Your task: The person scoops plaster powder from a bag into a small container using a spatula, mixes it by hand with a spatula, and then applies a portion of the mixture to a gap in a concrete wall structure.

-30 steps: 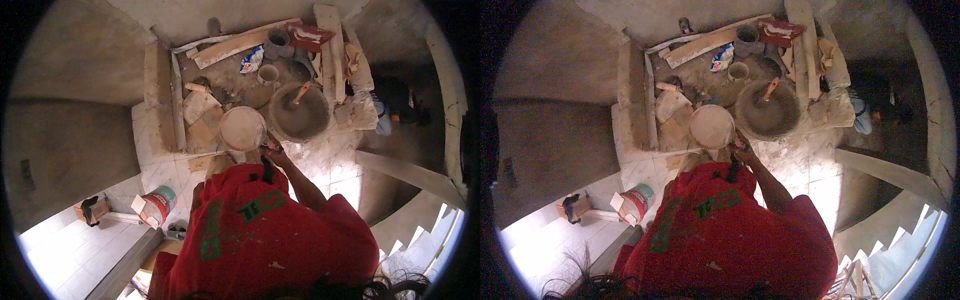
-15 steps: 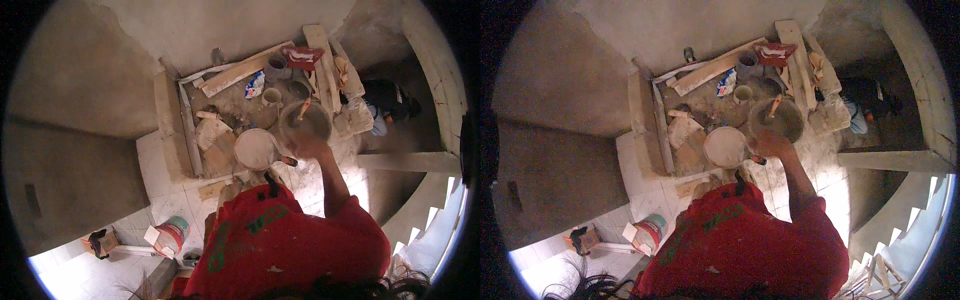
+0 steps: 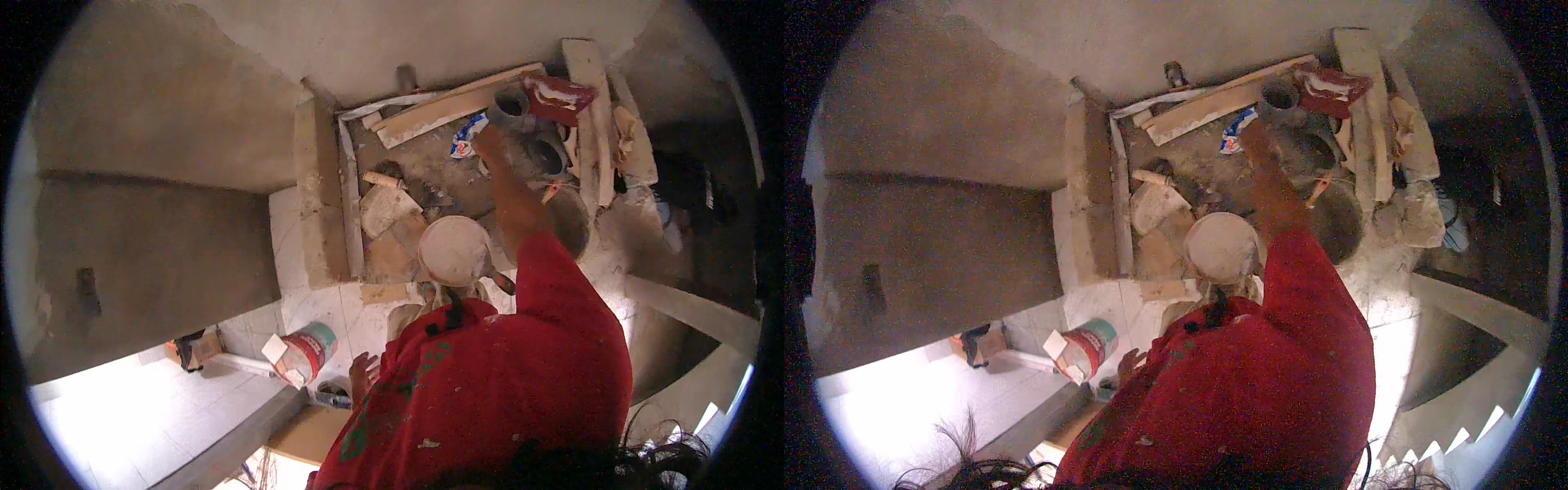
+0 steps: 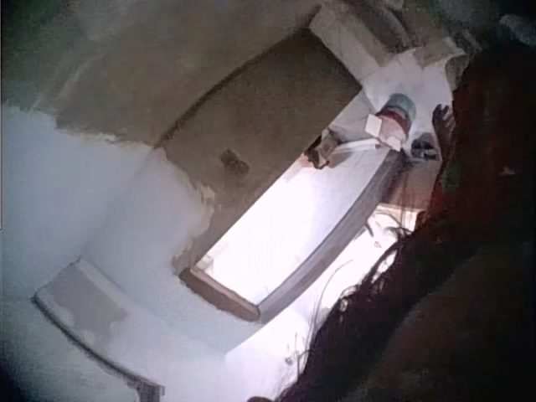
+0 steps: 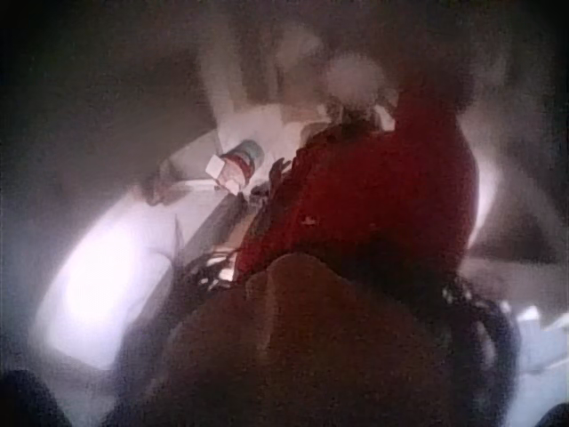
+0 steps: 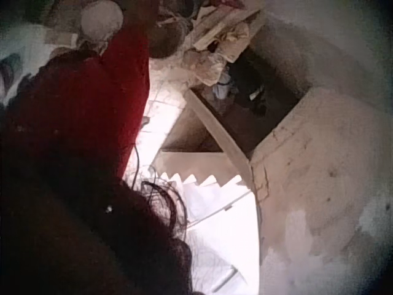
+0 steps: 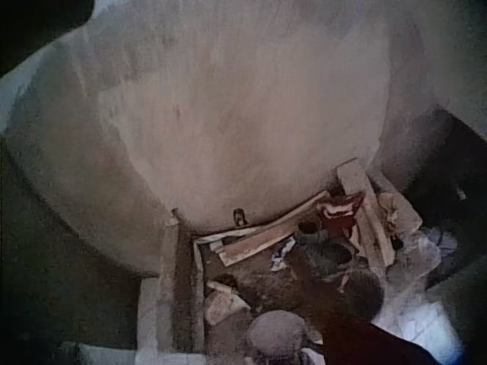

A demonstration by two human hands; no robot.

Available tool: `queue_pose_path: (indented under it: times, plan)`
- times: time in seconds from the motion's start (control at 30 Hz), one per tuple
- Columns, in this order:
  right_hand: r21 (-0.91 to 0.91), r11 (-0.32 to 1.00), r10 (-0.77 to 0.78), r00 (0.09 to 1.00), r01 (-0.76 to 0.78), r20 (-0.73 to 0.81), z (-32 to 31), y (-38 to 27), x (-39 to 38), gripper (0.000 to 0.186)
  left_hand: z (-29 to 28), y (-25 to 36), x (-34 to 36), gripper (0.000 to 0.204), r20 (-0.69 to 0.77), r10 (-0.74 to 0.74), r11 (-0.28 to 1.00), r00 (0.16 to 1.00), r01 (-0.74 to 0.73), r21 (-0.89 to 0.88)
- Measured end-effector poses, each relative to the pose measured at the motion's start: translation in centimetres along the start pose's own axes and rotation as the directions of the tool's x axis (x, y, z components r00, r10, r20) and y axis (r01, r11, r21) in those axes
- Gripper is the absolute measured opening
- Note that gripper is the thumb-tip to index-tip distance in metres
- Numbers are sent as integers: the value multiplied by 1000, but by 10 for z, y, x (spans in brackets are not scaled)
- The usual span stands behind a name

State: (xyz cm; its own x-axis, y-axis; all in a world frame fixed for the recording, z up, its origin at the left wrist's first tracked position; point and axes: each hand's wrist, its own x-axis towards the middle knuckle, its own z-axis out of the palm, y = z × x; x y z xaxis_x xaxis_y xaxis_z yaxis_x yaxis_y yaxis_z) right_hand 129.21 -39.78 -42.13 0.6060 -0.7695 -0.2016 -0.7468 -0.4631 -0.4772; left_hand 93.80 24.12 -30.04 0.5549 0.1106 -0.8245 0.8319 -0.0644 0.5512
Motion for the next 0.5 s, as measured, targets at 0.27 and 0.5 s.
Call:
queue_pose_path:
  times: [0.27,0.5]
  plan:
    - [-173,970,-168,985,170,30,20,25,19,33,37,-26,-50,43,-74,-154,988,985,153,-27]
    - [-10,866,-484,834,500,-265,-1,7,-9,30,43,10,-3,38,12,-18,999,1000,19,-30]
